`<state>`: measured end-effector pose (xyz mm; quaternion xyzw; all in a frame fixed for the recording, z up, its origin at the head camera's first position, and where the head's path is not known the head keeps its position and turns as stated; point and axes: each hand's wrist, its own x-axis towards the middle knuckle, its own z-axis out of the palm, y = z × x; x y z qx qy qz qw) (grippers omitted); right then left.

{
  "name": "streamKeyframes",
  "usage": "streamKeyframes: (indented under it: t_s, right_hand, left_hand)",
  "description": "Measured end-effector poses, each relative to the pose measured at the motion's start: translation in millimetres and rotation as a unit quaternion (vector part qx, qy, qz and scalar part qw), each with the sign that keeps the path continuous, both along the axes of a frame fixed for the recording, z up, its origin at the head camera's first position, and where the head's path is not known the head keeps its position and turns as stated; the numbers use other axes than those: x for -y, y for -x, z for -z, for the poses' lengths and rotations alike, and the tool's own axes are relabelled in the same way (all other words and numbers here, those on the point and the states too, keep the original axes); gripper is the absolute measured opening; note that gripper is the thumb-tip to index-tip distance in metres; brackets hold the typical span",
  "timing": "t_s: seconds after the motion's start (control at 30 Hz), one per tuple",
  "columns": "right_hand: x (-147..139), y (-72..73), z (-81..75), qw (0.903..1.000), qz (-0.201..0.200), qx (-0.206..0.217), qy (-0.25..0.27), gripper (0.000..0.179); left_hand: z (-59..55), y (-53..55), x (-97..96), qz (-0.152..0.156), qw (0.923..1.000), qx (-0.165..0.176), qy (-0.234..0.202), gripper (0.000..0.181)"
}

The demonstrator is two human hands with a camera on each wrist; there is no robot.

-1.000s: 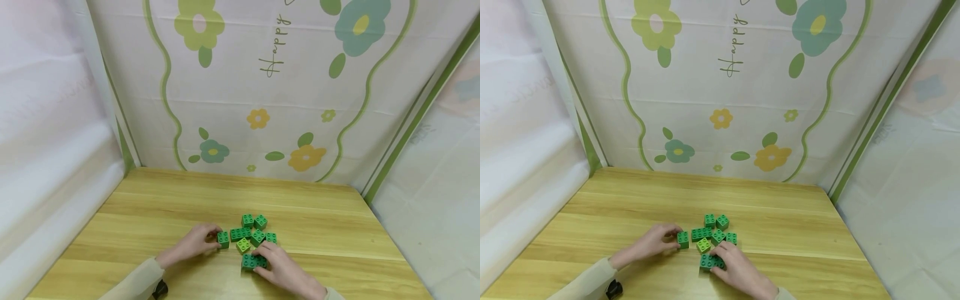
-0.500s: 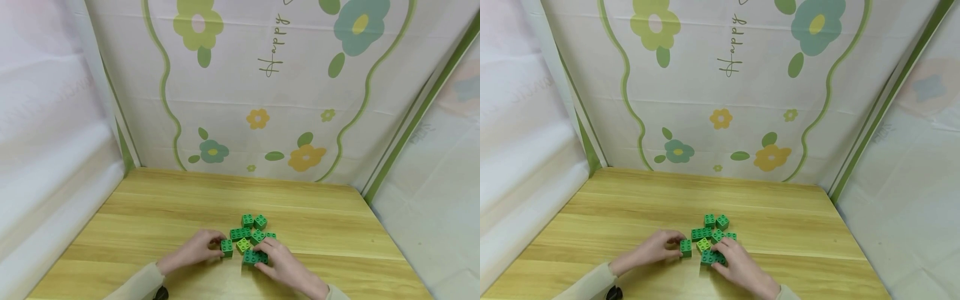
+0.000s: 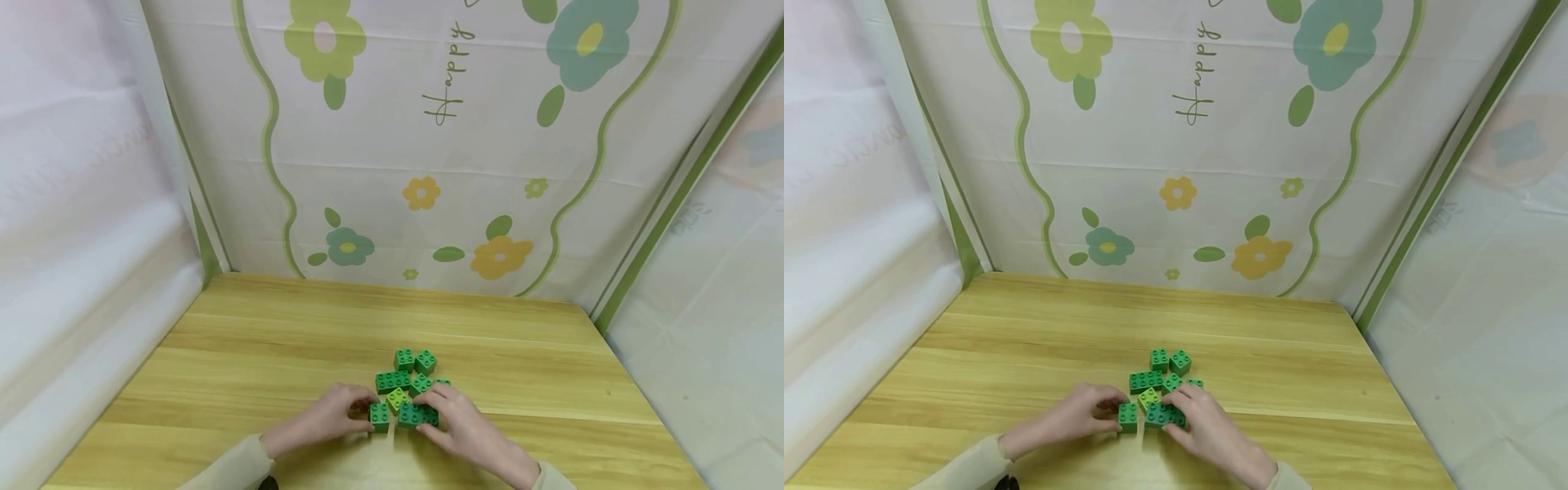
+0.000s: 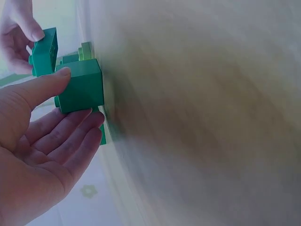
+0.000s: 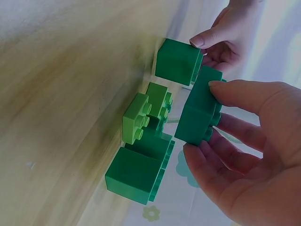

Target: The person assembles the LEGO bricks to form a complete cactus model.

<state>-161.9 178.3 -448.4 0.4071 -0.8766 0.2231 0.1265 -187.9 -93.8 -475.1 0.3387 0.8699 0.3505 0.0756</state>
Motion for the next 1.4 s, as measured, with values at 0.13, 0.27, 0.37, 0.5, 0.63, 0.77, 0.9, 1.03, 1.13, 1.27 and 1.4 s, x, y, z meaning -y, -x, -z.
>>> streamKeyframes:
  t_s: [0.13, 0.27, 0.37, 0.5, 0.63, 0.77, 0.9, 1.03, 1.13, 1.27, 1.4]
  right_hand:
    - [0.6, 0.3, -0.5, 0.9999, -0.008, -0.007, 0.002, 0.035]
    - [1.4, 1.1, -1.0, 0.9998, -0.01, -0.015, 0.0, 0.035]
    - [2.8, 1.7, -2.5, 0.9998, -0.009, -0.018, -0.006, 0.035]
    - [5.3, 2.0, -4.9, 0.9998, -0.01, -0.011, -0.012, 0.035]
    - [8.2, 2.6, -6.4, 0.9998, -0.016, -0.004, -0.014, 0.034]
    - [10.4, 3.6, -6.6, 0.9996, -0.024, -0.001, -0.014, 0.033]
    - [12.2, 4.1, -6.0, 0.9995, -0.029, 0.004, -0.014, 0.032]
    - [14.1, 3.8, -5.4, 0.9993, -0.032, 0.005, -0.021, 0.032]
    - [15.4, 3.7, -4.6, 0.999, -0.037, 0.002, -0.024, 0.032]
    - [17.3, 3.7, -3.8, 0.9988, -0.043, -0.007, -0.023, 0.033]
    - [19.0, 4.0, -3.7, 0.9988, -0.041, -0.012, -0.026, 0.034]
  left_hand:
    - [0.8, -2.2, -2.4, 0.006, 1.0, 0.002, -0.003, 0.035]
    - [0.6, -3.4, -4.0, 0.01, 0.9999, 0.002, -0.006, 0.037]
    - [0.0, -3.9, -5.4, 0.014, 0.9999, 0.006, -0.008, 0.038]
    - [-1.2, -4.9, -7.5, 0.026, 0.9995, 0.011, -0.013, 0.038]
    - [-1.7, -5.6, -9.2, 0.031, 0.9991, 0.02, -0.019, 0.038]
    - [-1.4, -5.4, -9.7, 0.033, 0.9988, 0.028, -0.022, 0.038]
    - [-1.3, -5.6, -9.6, 0.037, 0.9985, 0.032, -0.025, 0.037]
    - [-0.7, -6.0, -9.7, 0.045, 0.9984, 0.023, -0.028, 0.037]
    - [0.5, -5.8, -9.7, 0.047, 0.9984, 0.016, -0.027, 0.036]
    - [2.3, -5.2, -9.3, 0.042, 0.9987, 0.02, -0.021, 0.034]
    - [3.3, -5.3, -9.0, 0.038, 0.9988, 0.023, -0.019, 0.033]
